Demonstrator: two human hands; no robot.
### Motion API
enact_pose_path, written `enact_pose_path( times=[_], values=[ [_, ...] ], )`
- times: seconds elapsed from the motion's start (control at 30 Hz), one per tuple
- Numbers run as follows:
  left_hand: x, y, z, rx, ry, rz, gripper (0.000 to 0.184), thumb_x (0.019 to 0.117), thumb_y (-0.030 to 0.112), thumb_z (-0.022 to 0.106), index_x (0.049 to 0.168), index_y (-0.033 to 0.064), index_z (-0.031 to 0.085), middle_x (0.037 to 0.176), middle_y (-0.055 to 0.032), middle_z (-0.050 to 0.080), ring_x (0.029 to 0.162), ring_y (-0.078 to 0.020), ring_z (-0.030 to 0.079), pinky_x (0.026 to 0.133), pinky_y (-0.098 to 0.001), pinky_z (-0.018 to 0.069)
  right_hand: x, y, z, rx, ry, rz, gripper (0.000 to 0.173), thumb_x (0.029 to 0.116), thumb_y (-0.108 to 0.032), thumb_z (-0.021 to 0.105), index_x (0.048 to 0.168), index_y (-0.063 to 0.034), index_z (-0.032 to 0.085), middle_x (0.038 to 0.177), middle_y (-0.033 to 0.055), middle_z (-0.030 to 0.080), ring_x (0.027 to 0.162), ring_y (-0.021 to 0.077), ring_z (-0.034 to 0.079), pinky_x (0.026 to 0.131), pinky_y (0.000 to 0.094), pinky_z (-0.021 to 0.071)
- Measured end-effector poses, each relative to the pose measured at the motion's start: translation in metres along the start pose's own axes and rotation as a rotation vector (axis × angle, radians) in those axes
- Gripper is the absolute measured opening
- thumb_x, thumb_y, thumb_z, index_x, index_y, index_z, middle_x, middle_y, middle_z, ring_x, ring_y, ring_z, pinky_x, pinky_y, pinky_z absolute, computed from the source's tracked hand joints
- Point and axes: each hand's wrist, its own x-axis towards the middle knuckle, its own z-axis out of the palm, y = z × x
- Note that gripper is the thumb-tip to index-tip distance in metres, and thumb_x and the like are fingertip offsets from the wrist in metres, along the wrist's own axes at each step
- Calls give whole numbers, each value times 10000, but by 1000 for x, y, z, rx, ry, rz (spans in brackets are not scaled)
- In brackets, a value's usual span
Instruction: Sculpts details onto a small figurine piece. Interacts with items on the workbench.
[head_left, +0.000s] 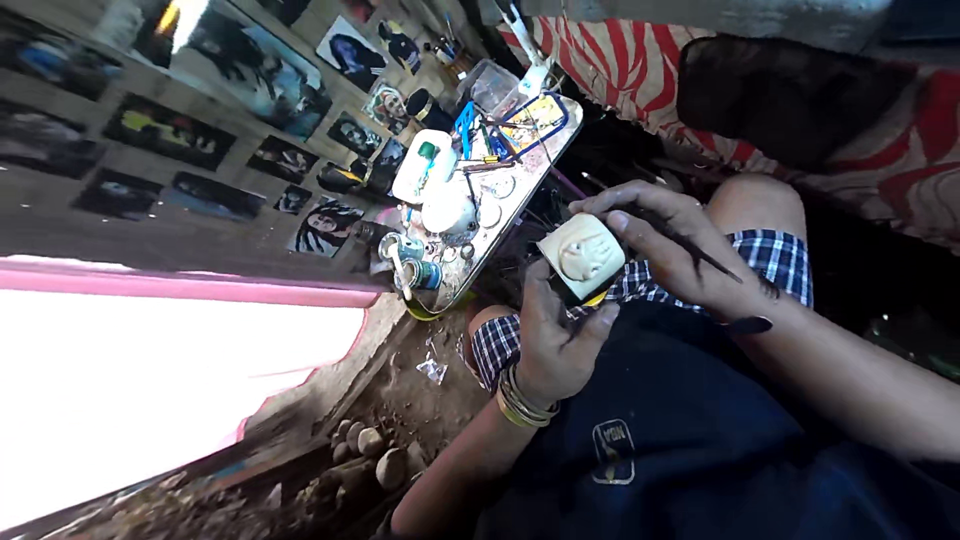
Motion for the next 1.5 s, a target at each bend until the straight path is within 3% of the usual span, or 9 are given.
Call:
enact_pose_path(
  times=[0.1,0.27,0.47,0.57,0.7,0.83,0.93,1.23,1.5],
  values=[
    [0,7,4,-119,-11,-11,717,936,179,740,1521,65,341,1407,-40,561,1273,-161,578,1087,-404,507,-2,-10,2,58,-17,-42,313,1075,-125,425,1233,-17,672,1220,86,720,1130,194,702,957,369,620],
    [4,24,-2,-332,-32,-34,631,969,458,660,1477,136,468,1393,-2,592,1286,-130,562,1111,-392,460,-6,-27,-1,31,-14,-122,276,1054,-110,465,1196,-10,679,1222,82,718,1128,187,699,947,357,622],
    [6,36,-8,-359,-22,-79,953,814,769,624,1512,149,431,1427,-9,558,1324,-151,527,1116,-418,443,-8,-38,-6,110,-64,-156,269,1019,-213,603,1207,-37,681,1307,97,688,1240,249,658,1011,393,605],
    [9,42,-13,-163,-121,-36,1017,796,643,764,1557,131,326,1463,20,517,1338,-110,507,1131,-378,450,-8,-37,-11,44,-65,-159,281,1023,-234,609,1241,-71,678,1321,75,691,1210,222,676,987,356,611],
    [16,48,-10,219,38,5,955,714,369,940,1436,4,433,1278,-56,646,1182,-147,646,1018,-381,576,-13,-38,-21,-18,-7,-132,300,1085,-201,470,1282,-78,660,1284,48,702,1152,195,688,960,359,600],
    [26,49,-20,520,170,34,729,708,285,924,1260,-14,554,1079,-44,703,999,-76,704,869,-285,626,-14,-39,-27,-44,50,-182,403,1105,-377,433,1277,-129,699,1189,1,719,1008,153,712,849,350,625],
    [39,53,-39,528,39,20,701,699,186,903,1255,28,508,1075,-54,667,974,-81,692,836,-274,626,-12,-34,-33,-87,65,-236,388,1093,-378,450,1199,-141,738,1171,0,712,975,157,714,811,360,633],
    [81,62,-112,813,-215,257,642,698,290,918,1241,27,697,1142,-67,720,1078,-100,673,960,-275,563,-16,-21,-48,-63,105,-196,282,1066,-247,543,1204,-94,736,1157,47,723,952,184,724,814,349,633],
    [65,66,-89,692,-62,125,634,710,249,866,1240,37,591,1078,-32,702,1013,-86,692,894,-299,612,-7,-46,-27,-114,108,-313,133,1000,-200,669,1132,-213,679,1092,-59,726,974,122,726,838,283,630]
  ],
)
